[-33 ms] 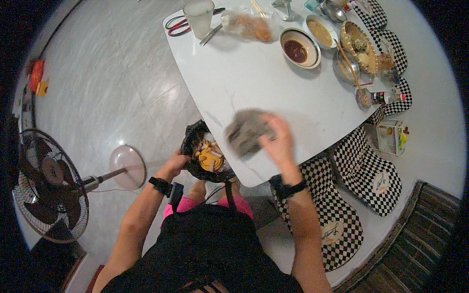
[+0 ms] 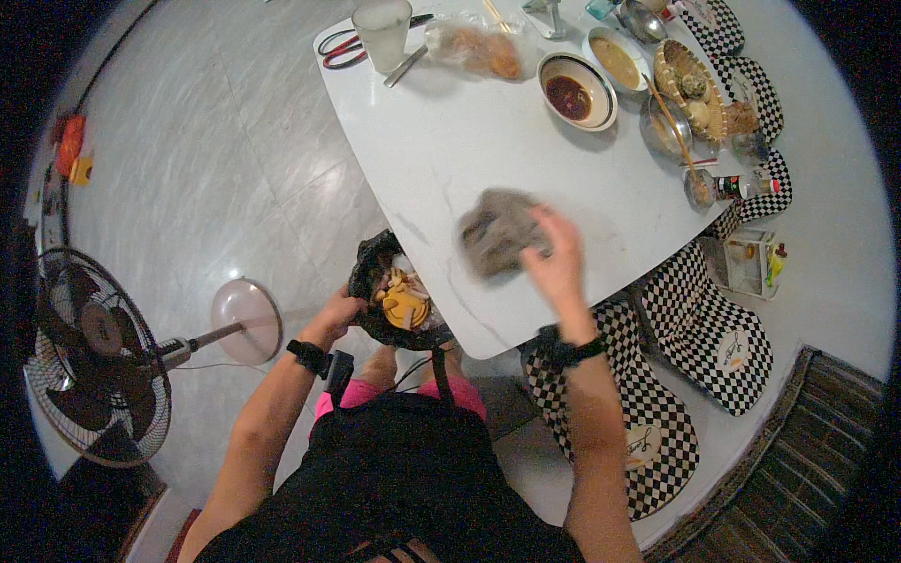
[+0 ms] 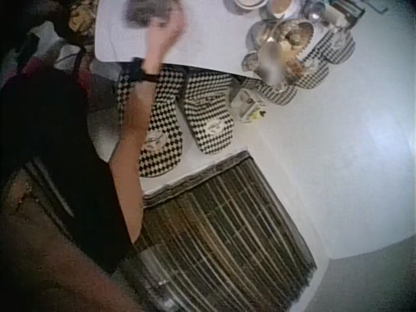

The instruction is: The person clears food scraps and trash from a dining table into a small handheld bin and wipes the table surface with a cloth.

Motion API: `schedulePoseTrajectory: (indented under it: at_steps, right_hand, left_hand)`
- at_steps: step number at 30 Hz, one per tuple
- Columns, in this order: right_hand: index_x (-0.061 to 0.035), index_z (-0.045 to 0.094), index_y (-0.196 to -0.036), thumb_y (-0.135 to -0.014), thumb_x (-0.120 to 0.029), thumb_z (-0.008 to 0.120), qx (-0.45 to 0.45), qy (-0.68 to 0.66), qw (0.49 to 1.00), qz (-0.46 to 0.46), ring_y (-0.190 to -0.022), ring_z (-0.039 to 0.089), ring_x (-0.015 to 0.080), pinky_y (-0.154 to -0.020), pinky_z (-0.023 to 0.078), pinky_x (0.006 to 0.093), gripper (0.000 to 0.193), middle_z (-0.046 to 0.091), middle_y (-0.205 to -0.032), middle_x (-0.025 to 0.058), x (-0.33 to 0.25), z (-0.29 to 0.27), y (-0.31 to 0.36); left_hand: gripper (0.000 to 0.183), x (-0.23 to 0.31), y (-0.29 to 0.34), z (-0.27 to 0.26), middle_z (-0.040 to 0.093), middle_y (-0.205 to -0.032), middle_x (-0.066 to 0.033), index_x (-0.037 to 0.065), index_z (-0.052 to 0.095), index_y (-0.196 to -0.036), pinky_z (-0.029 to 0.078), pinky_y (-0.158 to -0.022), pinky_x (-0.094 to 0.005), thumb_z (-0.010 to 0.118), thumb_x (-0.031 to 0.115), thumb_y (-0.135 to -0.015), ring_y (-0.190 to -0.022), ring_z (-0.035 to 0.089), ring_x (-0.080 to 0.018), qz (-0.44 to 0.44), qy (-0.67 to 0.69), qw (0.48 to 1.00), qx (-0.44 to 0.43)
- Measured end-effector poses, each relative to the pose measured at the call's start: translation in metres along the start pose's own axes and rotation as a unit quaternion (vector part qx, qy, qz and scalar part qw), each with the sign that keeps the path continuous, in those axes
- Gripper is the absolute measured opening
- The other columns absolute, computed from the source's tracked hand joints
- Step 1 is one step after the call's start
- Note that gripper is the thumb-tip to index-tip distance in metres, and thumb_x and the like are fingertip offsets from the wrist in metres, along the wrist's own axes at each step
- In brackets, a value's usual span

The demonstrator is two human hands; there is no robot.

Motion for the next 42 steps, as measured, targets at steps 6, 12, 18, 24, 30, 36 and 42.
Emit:
schedulePoseTrajectory:
  at_steps: [6, 12, 18, 24, 30, 36, 42]
  right_hand:
    - [-0.0133, 0.047, -0.127, -0.07, -0.02, 0.065, -0.006, 0.21, 0.977, 0.05, -0.124, 0.035, 0.0319, -0.098, 0.035, 0.0474, 0.061, 0.037, -0.138, 0.0096, 0.063, 0.012, 0.011]
    - [-0.0147, 0.051, -0.121, -0.066, -0.022, 0.072, -0.077, 0.185, 0.979, -0.031, -0.118, 0.039, 0.0307, -0.095, 0.036, 0.0468, 0.06, 0.043, -0.129, 0.0093, -0.048, 0.094, 0.094]
    - [-0.0156, 0.057, -0.111, -0.064, -0.012, 0.071, -0.023, -0.018, 0.998, -0.062, -0.117, 0.04, 0.0298, -0.096, 0.037, 0.0463, 0.049, 0.045, -0.127, 0.0057, -0.089, 0.078, 0.086]
    - [-0.0137, 0.055, -0.117, -0.069, -0.01, 0.066, 0.079, 0.111, 0.989, 0.053, -0.123, 0.035, 0.0325, -0.101, 0.035, 0.0441, 0.05, 0.039, -0.135, 0.0096, 0.026, -0.017, 0.057]
    - [-0.0144, 0.052, -0.121, -0.075, -0.021, 0.063, 0.018, 0.195, 0.977, 0.088, -0.125, 0.033, 0.0326, -0.098, 0.031, 0.054, 0.047, 0.038, -0.136, 0.0077, 0.056, 0.016, 0.124]
    - [-0.0158, 0.05, -0.122, -0.075, -0.017, 0.063, 0.005, 0.186, 0.979, 0.083, -0.127, 0.03, 0.0301, -0.101, 0.027, 0.0509, 0.049, 0.036, -0.137, 0.006, 0.123, -0.021, 0.1]
    - [-0.0146, 0.048, -0.125, -0.078, -0.014, 0.063, 0.07, 0.254, 0.96, 0.1, -0.127, 0.031, 0.0305, -0.102, 0.028, 0.0518, 0.049, 0.036, -0.138, 0.0054, 0.235, -0.112, 0.039]
  left_hand:
    - [0.045, 0.005, 0.006, 0.003, 0.061, -0.097, -0.0102, 0.0, 0.051, -0.115, 0.054, -0.066, -0.0341, 0.049, -0.005, -0.07, -0.083, 0.062, -0.0225, 0.0, -0.002, 1.0, -0.005]
    - [0.04, -0.004, 0.003, -0.004, 0.061, -0.096, -0.0108, -0.001, 0.051, -0.113, 0.054, -0.065, -0.0345, 0.051, -0.004, -0.073, -0.08, 0.062, -0.024, 0.018, 0.009, 1.0, 0.003]
    - [0.042, -0.008, 0.006, -0.021, 0.06, -0.093, -0.0101, 0.001, 0.049, -0.112, 0.053, -0.06, -0.0355, 0.052, -0.004, -0.071, -0.075, 0.062, -0.0231, -0.019, 0.034, 0.999, 0.008]
    - [0.042, -0.011, 0.002, -0.024, 0.06, -0.09, -0.0092, 0.001, 0.048, -0.112, 0.052, -0.06, -0.0341, 0.049, -0.006, -0.071, -0.074, 0.061, -0.0227, -0.014, 0.043, 0.999, -0.012]
    - [0.042, -0.024, -0.006, -0.033, 0.056, -0.09, -0.009, 0.003, 0.047, -0.111, 0.052, -0.059, -0.0352, 0.048, -0.008, -0.07, -0.075, 0.059, -0.0229, -0.039, 0.028, 0.999, -0.009]
    - [0.041, -0.03, -0.006, -0.033, 0.053, -0.093, -0.0112, 0.002, 0.043, -0.11, 0.054, -0.061, -0.0387, 0.047, -0.008, -0.07, -0.075, 0.057, -0.027, -0.078, 0.081, 0.992, 0.051]
    - [0.039, -0.027, -0.006, -0.027, 0.052, -0.095, -0.013, 0.001, 0.041, -0.109, 0.053, -0.062, -0.0394, 0.048, -0.006, -0.071, -0.076, 0.056, -0.0276, -0.074, 0.071, 0.993, 0.064]
Point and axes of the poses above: each hand's wrist, its own y-axis away from the middle knuckle, its own z-axis out of the palm, x = y × z, the point moved 8 cm from there along -y, towards the middle knuckle
